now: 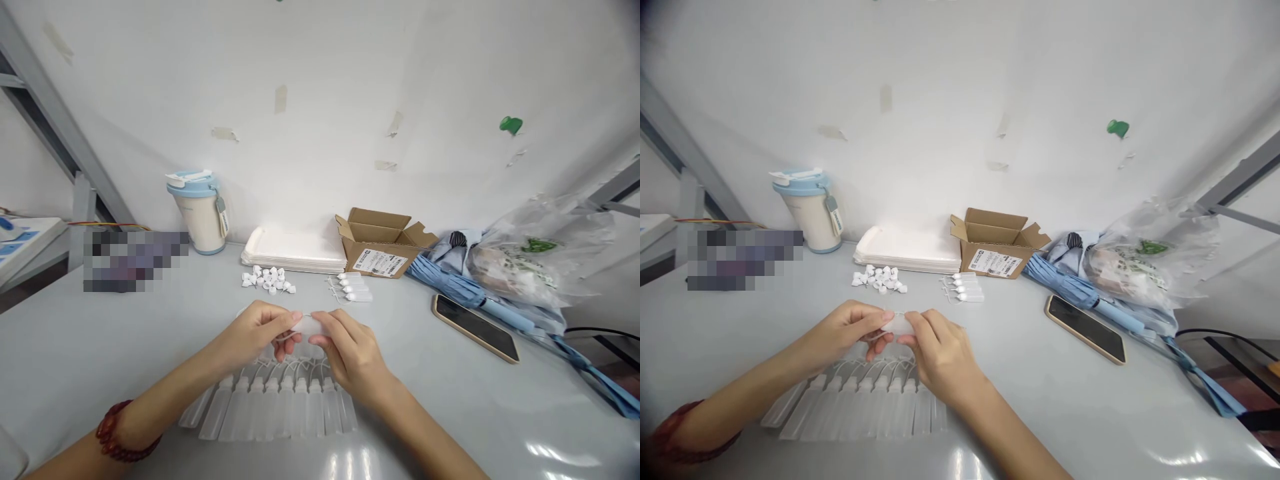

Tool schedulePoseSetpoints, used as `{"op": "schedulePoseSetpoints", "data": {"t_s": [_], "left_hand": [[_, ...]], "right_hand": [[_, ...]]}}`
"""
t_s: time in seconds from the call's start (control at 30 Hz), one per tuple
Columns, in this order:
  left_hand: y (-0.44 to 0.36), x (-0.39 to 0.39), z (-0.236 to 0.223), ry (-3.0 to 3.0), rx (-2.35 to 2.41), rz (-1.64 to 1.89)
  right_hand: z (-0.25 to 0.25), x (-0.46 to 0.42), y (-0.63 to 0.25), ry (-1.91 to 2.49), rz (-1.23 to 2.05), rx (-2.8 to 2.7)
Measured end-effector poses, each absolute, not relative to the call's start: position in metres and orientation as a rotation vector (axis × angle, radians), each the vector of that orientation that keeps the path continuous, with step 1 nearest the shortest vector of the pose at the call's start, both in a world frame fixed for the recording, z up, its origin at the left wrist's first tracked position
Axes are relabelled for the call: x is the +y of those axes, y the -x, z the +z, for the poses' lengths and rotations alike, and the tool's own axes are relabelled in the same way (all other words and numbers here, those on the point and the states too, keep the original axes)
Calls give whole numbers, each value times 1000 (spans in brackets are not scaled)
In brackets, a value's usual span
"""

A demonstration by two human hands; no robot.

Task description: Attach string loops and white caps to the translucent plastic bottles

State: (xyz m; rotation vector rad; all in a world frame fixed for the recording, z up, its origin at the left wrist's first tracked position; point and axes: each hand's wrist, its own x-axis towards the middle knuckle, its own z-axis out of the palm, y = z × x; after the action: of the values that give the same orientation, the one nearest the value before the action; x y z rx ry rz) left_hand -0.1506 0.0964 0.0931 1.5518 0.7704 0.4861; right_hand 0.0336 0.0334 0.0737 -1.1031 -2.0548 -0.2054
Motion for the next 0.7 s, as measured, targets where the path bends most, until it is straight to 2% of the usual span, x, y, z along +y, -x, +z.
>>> {"op": "schedulePoseSetpoints", "data": {"t_s": [0.2,0.33,0.7], "left_hand": [[150,90,98,-1786,822,570],[149,85,100,-1847,859,631],[152,94,96,-1567,802,497]], "right_hand": [[83,30,-35,1159,139,-1996],[87,29,-35,1182,254,-1930],[73,35,-35,1124,-207,-2048]]}}
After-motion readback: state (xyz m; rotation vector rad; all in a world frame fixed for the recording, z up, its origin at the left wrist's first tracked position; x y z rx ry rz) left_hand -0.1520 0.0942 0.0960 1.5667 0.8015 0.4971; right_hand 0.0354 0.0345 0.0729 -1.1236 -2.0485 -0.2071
